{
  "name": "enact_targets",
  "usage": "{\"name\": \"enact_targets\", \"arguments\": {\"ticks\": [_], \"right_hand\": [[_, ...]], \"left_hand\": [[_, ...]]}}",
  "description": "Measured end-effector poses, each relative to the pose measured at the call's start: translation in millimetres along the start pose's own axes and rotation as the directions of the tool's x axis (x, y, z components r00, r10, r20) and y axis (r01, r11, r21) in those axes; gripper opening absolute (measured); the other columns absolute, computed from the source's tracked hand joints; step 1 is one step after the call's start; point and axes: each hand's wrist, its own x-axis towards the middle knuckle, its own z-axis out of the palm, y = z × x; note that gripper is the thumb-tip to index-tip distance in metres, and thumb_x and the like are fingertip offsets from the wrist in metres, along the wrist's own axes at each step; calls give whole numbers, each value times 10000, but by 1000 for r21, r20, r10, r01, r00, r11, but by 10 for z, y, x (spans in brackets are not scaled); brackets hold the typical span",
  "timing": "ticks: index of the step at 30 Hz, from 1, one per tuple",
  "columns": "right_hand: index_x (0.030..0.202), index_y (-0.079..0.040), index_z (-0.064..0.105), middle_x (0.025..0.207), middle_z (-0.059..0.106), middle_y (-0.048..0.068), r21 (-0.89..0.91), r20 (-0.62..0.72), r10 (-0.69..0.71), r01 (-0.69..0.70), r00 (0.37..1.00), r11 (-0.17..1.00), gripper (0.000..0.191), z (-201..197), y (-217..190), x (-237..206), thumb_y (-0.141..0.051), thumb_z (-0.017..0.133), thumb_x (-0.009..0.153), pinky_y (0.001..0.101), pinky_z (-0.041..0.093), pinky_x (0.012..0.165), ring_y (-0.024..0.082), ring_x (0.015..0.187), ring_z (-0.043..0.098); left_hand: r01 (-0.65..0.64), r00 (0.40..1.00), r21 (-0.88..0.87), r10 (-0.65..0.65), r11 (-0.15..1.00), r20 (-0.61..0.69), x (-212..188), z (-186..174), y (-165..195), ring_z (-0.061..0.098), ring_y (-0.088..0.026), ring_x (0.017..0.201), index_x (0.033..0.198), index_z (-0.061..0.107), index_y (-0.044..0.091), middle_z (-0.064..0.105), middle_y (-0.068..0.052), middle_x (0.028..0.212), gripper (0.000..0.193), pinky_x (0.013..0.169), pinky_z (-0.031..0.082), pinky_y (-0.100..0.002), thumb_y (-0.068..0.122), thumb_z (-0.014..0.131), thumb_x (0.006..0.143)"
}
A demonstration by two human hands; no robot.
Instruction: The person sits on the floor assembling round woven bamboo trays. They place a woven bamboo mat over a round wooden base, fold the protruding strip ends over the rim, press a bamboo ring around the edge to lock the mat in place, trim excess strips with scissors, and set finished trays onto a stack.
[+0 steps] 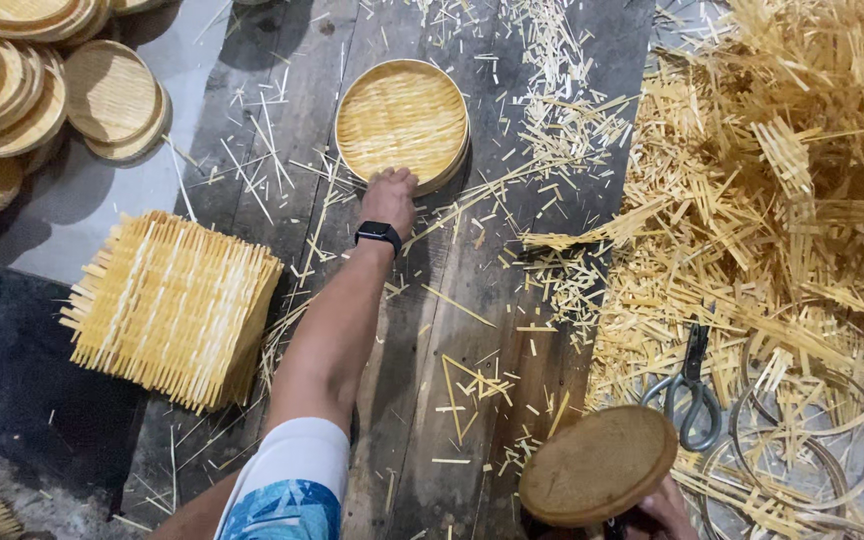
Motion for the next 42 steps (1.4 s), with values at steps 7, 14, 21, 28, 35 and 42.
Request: {"name": "enact_targets", "arguments": {"ticks": [7, 14, 21, 28, 35, 42], "right_hand": [[1536, 72, 363, 1436, 515, 313, 402, 115, 21, -66, 993, 913, 771, 635, -110, 57, -333, 546, 906, 593, 438, 1018, 469, 1255, 527], [1371, 78, 472, 1280, 619, 224, -83, -56, 81, -86, 995, 993, 487, 1374, -311, 361, -282, 465, 1043, 475, 515, 938, 333, 1136, 618], [1232, 18, 577, 1094, 704, 170, -200, -100, 160, -177, 982, 964, 447, 1449, 77, 103, -362, 519, 1003, 439, 625, 723, 281, 911, 730], [1184, 25, 621, 982, 703, 195, -180, -110, 288, -305, 951, 935, 478, 1240, 271, 123, -415, 533, 1019, 434, 598, 695, 309, 846, 711], [1176, 65, 609, 974, 690, 154, -248, -139, 126, -157, 982, 956, 482, 995, 284, 48, -395, 540, 1050, 397, 578, 713, 275, 849, 691], [1302, 17, 592, 1017, 666, 93, -42, -27, -114, 113, 993, 993, 547, 939, -282, 65, -484, 504, 1100, 371, 538, 783, 214, 918, 629]], "left_hand": [[308, 947, -857, -44, 413, 319, -1664, -290, 1415, 684, -295, 1108, 1207, 682, 8, 728, -174, 1191, 403, 948, 534, -418, 300, 669, 929], [554, 749, -823, -360, -122, 557, -2578, -153, 1542, 641, -71, 890, 1203, 729, 8, 746, -34, 1042, 392, 800, 548, -263, 291, 722, 932], [320, 946, -11, -320, 947, -55, -2302, -1235, -588, 603, -409, 1079, 1181, 647, 17, 667, -207, 1164, 416, 932, 485, -500, 105, 640, 774], [752, 463, 303, -797, 585, 389, -2590, -2077, -1671, 646, -418, 1096, 1085, 683, 5, 679, -265, 1134, 513, 971, 518, -489, 380, 870, 789], [628, 698, -78, -605, 774, -383, -2592, -2427, -1193, 648, -424, 1184, 1195, 696, -5, 704, -234, 1224, 298, 1064, 505, -463, 55, 543, 947], [317, 812, 44, -295, 948, 504, -2613, -1862, 797, 469, -456, 1313, 1445, 398, -122, 493, -305, 1398, 774, 1159, 347, -505, 16, 609, 713]]}}
